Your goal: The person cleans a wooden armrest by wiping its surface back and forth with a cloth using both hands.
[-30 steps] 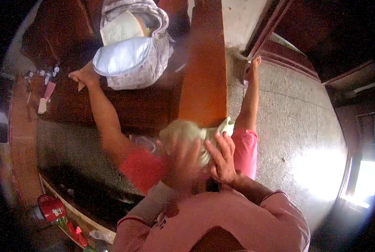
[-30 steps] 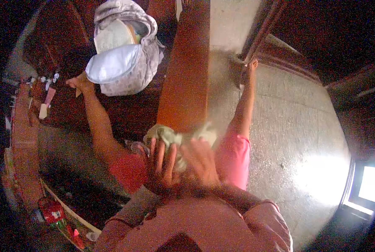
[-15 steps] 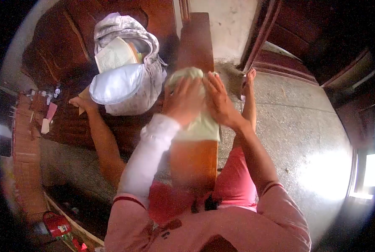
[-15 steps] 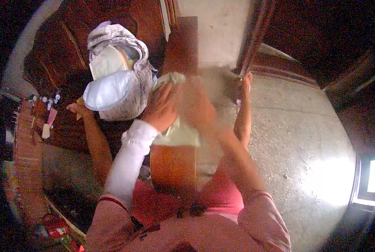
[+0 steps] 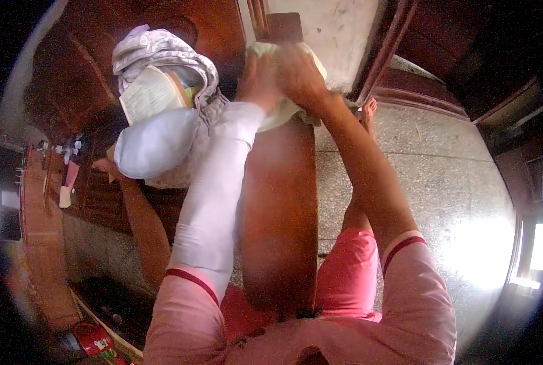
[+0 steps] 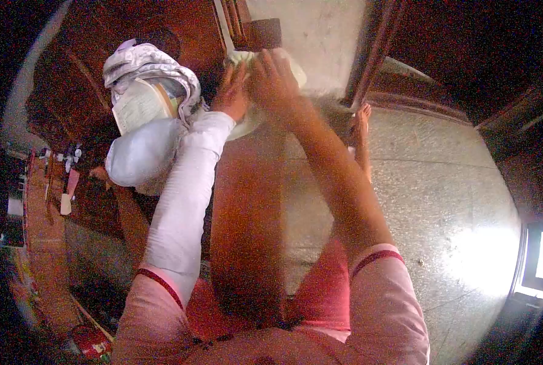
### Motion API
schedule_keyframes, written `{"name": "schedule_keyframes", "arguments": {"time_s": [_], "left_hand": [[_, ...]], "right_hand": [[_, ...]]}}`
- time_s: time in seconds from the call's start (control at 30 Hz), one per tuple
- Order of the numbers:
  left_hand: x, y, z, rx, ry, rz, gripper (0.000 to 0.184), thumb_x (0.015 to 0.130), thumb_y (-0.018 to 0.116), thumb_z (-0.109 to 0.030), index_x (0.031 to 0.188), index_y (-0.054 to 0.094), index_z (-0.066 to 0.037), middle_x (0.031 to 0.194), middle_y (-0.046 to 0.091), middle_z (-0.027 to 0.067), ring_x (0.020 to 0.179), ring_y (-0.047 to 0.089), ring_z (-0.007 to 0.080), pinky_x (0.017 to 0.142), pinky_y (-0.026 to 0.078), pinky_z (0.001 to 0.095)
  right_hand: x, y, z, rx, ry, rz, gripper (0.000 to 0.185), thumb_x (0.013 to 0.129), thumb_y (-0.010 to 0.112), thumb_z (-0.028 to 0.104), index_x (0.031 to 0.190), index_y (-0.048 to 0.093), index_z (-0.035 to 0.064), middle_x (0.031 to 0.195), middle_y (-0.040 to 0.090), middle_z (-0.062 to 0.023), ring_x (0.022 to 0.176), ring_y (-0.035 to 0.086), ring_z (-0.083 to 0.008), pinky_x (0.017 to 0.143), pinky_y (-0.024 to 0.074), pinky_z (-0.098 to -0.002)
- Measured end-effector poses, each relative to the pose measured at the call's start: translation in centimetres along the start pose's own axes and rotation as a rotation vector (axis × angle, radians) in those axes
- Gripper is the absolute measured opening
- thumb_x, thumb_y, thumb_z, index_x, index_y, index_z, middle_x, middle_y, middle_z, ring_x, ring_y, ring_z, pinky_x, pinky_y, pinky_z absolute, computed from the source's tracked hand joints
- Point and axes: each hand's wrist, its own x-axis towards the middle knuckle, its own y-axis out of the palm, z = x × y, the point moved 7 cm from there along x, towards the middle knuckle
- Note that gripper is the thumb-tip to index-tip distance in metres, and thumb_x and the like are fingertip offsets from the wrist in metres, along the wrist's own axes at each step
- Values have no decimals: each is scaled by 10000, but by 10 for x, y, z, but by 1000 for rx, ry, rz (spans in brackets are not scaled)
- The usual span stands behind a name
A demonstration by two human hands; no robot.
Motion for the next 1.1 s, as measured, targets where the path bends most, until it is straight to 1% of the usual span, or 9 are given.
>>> {"name": "schedule_keyframes", "arguments": {"time_s": [0.1, 0.4, 0.53, 0.67, 0.73, 0.8, 0.9, 1.0, 1.1], "left_hand": [[10, -23, -14, -27, -35, 144, 753, 793, 551, -288, 1382, 105, -138, 1433, 66, 152, 1307, 104, 363, 1051, 217, 428], [28, -28, -2, -241, -49, -43, 469, 885, 380, -229, 1320, 275, -88, 1383, 210, 166, 1280, 196, 318, 1049, 199, 398], [14, -23, 5, -547, -125, -91, 417, 915, 297, -204, 1312, 299, -77, 1359, 270, 183, 1261, 251, 324, 1050, 203, 380], [-30, -56, -24, -465, -147, 81, 425, 915, 259, -130, 1336, 263, -73, 1370, 271, 179, 1272, 250, 312, 1060, 192, 351], [-58, -31, -8, -387, 93, -347, 325, 887, 323, -134, 1178, 419, -27, 1184, 427, 223, 1114, 408, 342, 962, 314, 375], [-83, -36, -10, -480, 44, -299, 344, 889, 321, -135, 1209, 392, -30, 1219, 408, 219, 1151, 382, 332, 987, 289, 370], [-143, -55, -29, -417, 5, -158, 424, 860, 346, -77, 1281, 322, -31, 1310, 341, 199, 1231, 316, 310, 1028, 241, 362], [-210, -82, -55, -387, 35, -152, 596, 777, 433, 73, 1335, 258, -41, 1359, 288, 197, 1260, 278, 326, 1048, 216, 368], [-273, -111, -80, -563, -21, -150, 606, 763, 448, 79, 1332, 283, -51, 1335, 339, 186, 1233, 328, 325, 1034, 246, 364]], "right_hand": [[18, 21, -11, -120, -71, -81, 241, 788, 456, 113, 983, 512, -17, 1021, 492, -198, 1050, 445, -329, 907, 361, -430], [50, 28, -3, -250, -144, 82, 162, 787, 469, 79, 810, 605, -5, 856, 588, -152, 835, 564, -279, 757, 464, -347], [20, 50, -3, -411, -202, 158, 248, 813, 467, 96, 1025, 564, 13, 1108, 528, -152, 1102, 448, -268, 958, 339, -361], [5, 5, 32, 14, 95, 558, 373, 828, 448, 154, 1159, 467, -17, 1197, 466, -175, 1206, 339, -320, 1036, 238, -402], [-19, 5, 46, 13, -11, 394, 390, 821, 444, 149, 1168, 455, -27, 1198, 458, -192, 1199, 344, -334, 1035, 241, -413], [-28, -4, 67, 36, -7, 549, 421, 786, 454, 120, 1169, 436, -53, 1192, 446, -226, 1180, 357, -362, 1018, 265, -426], [-70, -55, 99, 222, -48, 150, 448, 766, 466, 116, 1175, 424, -63, 1201, 435, -234, 1172, 365, -366, 1018, 267, -424], [-79, -121, 161, 80, 154, 796, 479, 753, 482, 138, 1178, 421, -75, 1262, 381, -253, 1211, 330, -365, 1042, 235, -416], [-118, -154, 203, -80, -64, 685, 471, 749, 467, 135, 1172, 431, -68, 1271, 375, -251, 1226, 319, -360, 1048, 222, -412]]}}
